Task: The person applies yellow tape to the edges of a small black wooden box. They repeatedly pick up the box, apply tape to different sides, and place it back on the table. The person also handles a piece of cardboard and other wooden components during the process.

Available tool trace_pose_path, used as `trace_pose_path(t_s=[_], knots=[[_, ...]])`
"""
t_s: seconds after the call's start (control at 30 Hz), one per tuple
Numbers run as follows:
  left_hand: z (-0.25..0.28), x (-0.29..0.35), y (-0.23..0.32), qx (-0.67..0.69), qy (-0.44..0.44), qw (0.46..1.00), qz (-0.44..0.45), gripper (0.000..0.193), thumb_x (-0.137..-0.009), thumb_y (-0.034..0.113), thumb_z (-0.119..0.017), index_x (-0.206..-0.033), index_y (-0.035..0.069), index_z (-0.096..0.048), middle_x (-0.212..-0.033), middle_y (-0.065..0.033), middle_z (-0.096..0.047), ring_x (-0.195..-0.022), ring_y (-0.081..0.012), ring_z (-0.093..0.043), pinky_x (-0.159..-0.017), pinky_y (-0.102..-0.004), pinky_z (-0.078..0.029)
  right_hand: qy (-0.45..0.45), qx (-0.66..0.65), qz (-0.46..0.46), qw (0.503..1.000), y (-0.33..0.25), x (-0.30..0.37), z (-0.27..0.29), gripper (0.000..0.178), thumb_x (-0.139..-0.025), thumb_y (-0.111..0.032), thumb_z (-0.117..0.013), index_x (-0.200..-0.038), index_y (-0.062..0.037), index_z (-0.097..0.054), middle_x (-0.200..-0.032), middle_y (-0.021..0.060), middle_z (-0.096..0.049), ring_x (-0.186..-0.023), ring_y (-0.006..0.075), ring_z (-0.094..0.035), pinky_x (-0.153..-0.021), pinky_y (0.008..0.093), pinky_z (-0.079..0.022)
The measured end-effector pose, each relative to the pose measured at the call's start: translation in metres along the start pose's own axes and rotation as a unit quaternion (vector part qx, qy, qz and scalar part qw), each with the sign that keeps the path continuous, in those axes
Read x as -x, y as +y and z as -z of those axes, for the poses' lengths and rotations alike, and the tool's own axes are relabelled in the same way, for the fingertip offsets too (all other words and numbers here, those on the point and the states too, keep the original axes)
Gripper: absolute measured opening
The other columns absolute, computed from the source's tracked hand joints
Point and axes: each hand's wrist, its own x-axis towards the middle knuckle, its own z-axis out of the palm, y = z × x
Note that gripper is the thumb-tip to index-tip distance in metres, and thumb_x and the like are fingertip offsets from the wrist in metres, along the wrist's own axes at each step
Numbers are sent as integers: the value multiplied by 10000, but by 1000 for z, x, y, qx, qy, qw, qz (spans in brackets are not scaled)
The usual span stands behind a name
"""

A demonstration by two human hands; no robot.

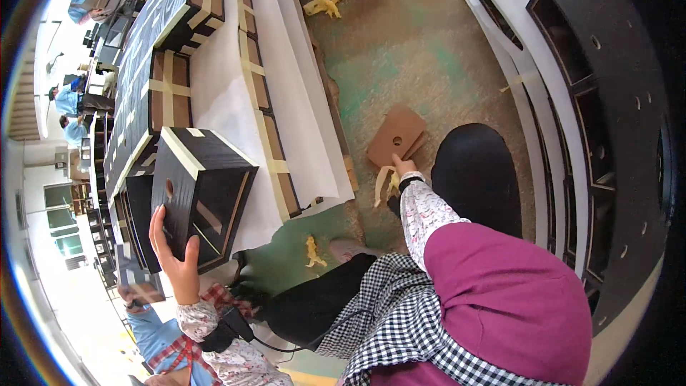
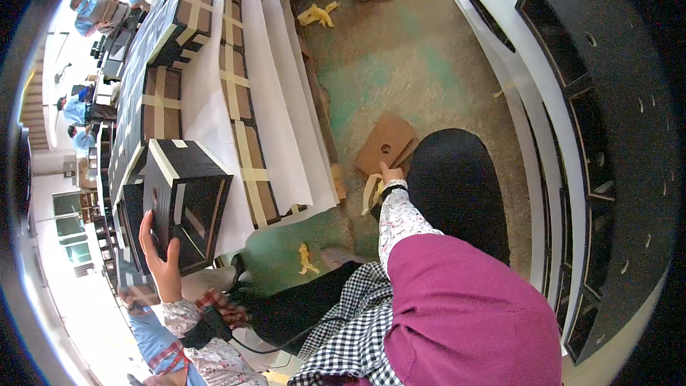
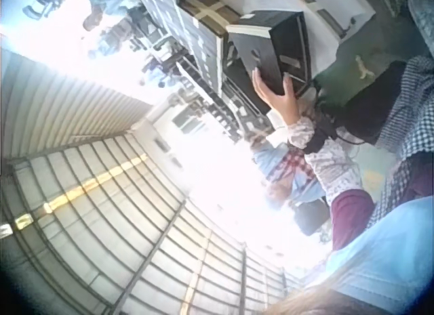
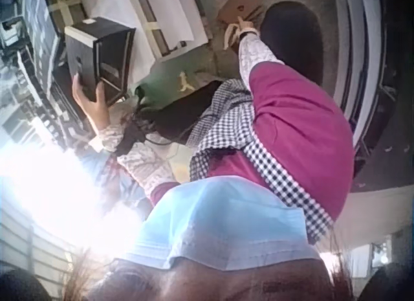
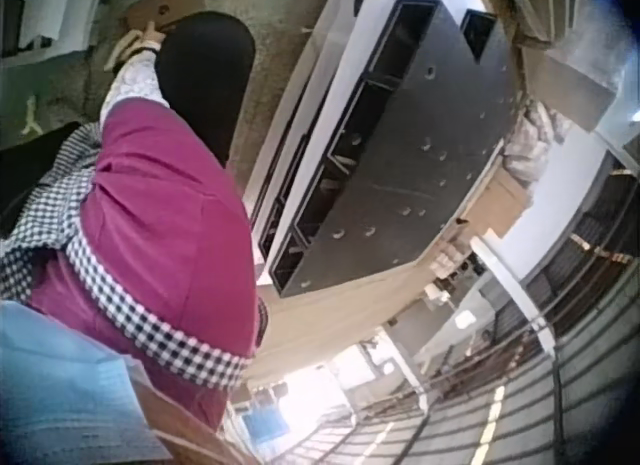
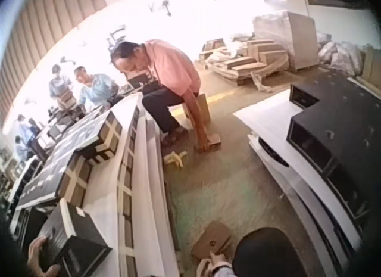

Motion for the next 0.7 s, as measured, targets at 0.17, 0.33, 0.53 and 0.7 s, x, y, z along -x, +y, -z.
trace_pose_path(t_s=[0.17, 0.33, 0.53, 0.7], knots=[[2, 3, 4, -4, 4, 1000, 1, 682, -738, 299, -654, -1336, 55, -433, -1363, -138, -427, -1292, -294, -364, -1090, -400, -240, 47, -77, 21, 996, -11, -25, -18, 667, -810, -460, -611, -1116, 130, -560, -1139, 299, -584, -1096, 396, -558, -905, 416, -438], [2, 0, 2, -15, 8, 1000, -9, 682, -698, 272, -686, -1305, 55, -461, -1336, -151, -448, -1257, -314, -399, -1071, -406, -268, 60, -34, 29, 997, -18, -31, -9, 676, -798, -393, -607, -1206, 132, -485, -1224, 315, -522, -1157, 420, -504, -948, 433, -416], [4, 7, 0, -45, 31, 998, -32, 744, -649, 214, -765, -1316, 81, -464, -1315, -146, -474, -1226, -323, -429, -1034, -416, -320, -7, -44, -9, 999, -5, -1, 4, 455, -860, -194, -515, -1196, 111, -474, -1149, 332, -551, -1019, 441, -570, -860, 476, -471], [3, 11, -7, -84, 28, 995, -34, 749, -695, 195, -725, -1370, 97, -415, -1355, -126, -449, -1239, -314, -413, -1044, -410, -293, -74, 252, 142, 954, -1, 33, -15, 387, -947, -255, -407, -907, 48, -644, -924, 212, -653, -813, 377, -612, -700, 446, -478]])
